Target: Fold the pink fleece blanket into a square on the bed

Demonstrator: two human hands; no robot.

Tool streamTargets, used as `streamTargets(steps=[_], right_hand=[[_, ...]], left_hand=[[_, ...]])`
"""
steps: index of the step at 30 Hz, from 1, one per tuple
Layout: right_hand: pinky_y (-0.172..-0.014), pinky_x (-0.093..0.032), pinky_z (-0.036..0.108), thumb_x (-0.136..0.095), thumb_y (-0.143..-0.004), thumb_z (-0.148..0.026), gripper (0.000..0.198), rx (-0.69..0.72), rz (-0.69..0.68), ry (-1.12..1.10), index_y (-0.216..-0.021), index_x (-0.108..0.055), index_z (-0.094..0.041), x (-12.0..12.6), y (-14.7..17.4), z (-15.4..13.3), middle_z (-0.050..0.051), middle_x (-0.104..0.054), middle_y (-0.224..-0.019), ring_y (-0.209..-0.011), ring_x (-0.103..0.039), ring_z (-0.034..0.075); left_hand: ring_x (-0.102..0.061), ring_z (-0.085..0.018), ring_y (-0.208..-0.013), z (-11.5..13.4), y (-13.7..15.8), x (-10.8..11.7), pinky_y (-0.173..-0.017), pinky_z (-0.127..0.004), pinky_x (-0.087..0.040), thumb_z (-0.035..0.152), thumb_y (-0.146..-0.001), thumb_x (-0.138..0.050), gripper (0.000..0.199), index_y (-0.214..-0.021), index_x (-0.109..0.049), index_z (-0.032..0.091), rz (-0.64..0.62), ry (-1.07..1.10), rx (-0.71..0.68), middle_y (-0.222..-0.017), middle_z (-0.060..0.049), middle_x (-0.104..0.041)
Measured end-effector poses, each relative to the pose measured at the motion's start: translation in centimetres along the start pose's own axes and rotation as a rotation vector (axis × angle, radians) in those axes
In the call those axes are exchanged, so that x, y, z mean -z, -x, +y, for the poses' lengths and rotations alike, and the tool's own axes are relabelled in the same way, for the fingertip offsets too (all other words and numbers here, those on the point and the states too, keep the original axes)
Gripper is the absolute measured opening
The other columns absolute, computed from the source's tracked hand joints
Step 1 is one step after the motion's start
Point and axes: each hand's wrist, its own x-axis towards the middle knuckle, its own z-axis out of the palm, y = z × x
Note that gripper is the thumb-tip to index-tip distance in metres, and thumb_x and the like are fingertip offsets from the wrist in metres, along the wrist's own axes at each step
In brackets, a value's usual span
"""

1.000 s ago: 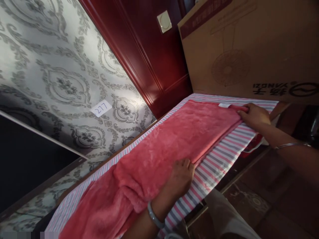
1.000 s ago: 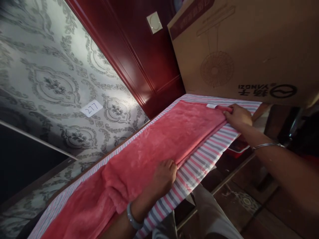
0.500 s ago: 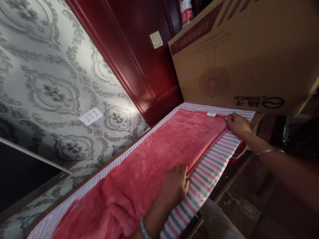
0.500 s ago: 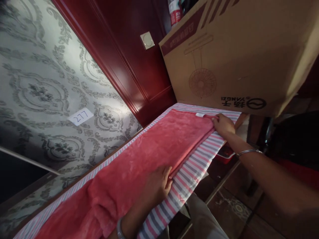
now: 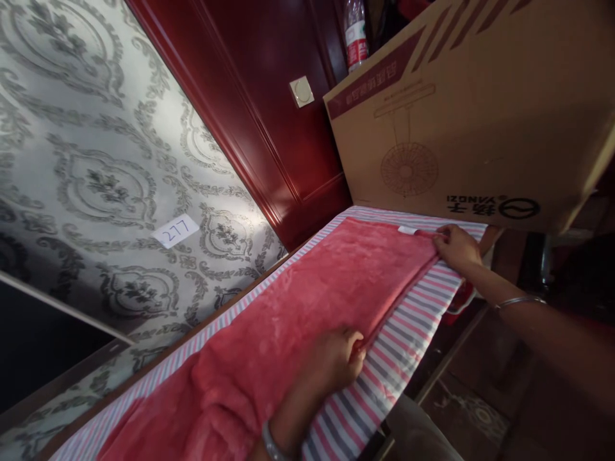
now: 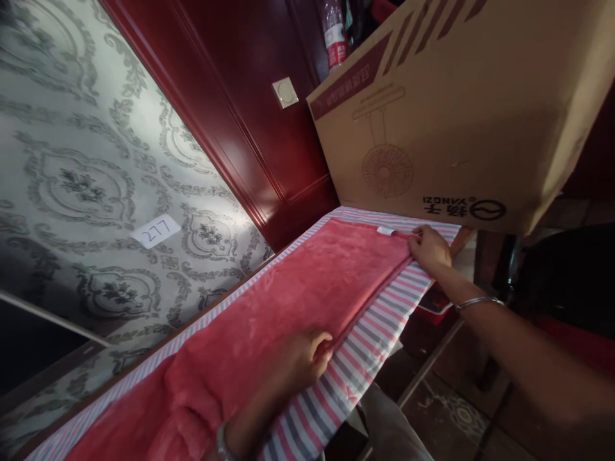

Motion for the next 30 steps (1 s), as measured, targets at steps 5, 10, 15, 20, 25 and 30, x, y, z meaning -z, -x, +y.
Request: streamTargets(steps=[5,10,15,20,25,30], right_hand=[[-0.112,-0.032,0.046,-0.035,-0.096,-0.038,0.051,0.157,0.133,0.05,-0.137,-0.053,-0.013,0.1,1.1,-1.6,0.022,-0.048,-0.147,-0.139,-0.036,0.034],[-0.12,-0.022,0.058,-0.037,-0.094,-0.045,0.062,0.458,-0.031,0.298,-0.15,-0.043,-0.019,-2.6,2.4,-3.0,0.014,-0.04,-0.158,-0.15,-0.025,0.034],[-0.12,-0.022,0.06,-0.039,-0.092,-0.048,0.06,0.396,-0.243,0.396,-0.145,-0.052,-0.024,-4.5,2.5,-1.5,0.011,-0.044,-0.156,-0.149,-0.028,0.036],[-0.108,-0.035,0.068,-0.041,-0.093,-0.048,0.056,0.363,-0.277,0.415,-0.136,-0.06,-0.019,-4.5,0.5,-3.4,0.02,-0.052,-0.147,-0.139,-0.042,0.045],[-0.118,-0.026,0.059,-0.032,-0.098,-0.048,0.061,0.505,-0.26,0.382,-0.152,-0.044,-0.023,-6.7,0.0,-7.7,0.011,-0.034,-0.162,-0.151,-0.024,0.037],[-0.118,-0.021,0.065,-0.035,-0.096,-0.047,0.061,0.513,-0.295,0.416,-0.152,-0.045,-0.025,-9.0,1.9,-8.1,0.01,-0.036,-0.161,-0.149,-0.029,0.037]], left_hand=[[-0.065,-0.02,-0.111,-1.2,-3.8,3.0,-0.099,-0.037,-0.051,0.022,-0.097,-0.046,0.031,-0.121,-0.065,0.019,0.139,0.004,-0.049,-0.118,-0.008,-0.072],[-0.035,-0.032,-0.148,-1.6,-5.9,0.5,-0.117,-0.059,-0.033,0.043,-0.094,-0.056,0.063,-0.152,-0.04,0.023,0.123,-0.155,-0.068,-0.16,-0.014,-0.039],[-0.028,-0.033,-0.151,-1.4,-5.3,-3.3,-0.119,-0.064,-0.027,0.048,-0.101,-0.041,0.057,-0.153,-0.039,0.027,0.096,-0.16,-0.101,-0.163,-0.008,-0.036],[-0.027,-0.033,-0.151,-1.5,-4.9,-3.6,-0.12,-0.063,-0.025,0.051,-0.1,-0.04,0.056,-0.151,-0.042,0.028,0.134,-0.104,-0.092,-0.163,-0.007,-0.036],[-0.027,-0.032,-0.152,-1.4,-4.8,-3.6,-0.121,-0.063,-0.024,0.054,-0.1,-0.04,0.057,-0.151,-0.043,0.029,0.154,-0.054,-0.081,-0.162,-0.005,-0.038],[-0.027,-0.031,-0.152,-1.5,-4.6,-3.9,-0.122,-0.063,-0.023,0.055,-0.1,-0.038,0.057,-0.151,-0.043,0.031,0.171,-0.013,-0.09,-0.161,-0.004,-0.039]])
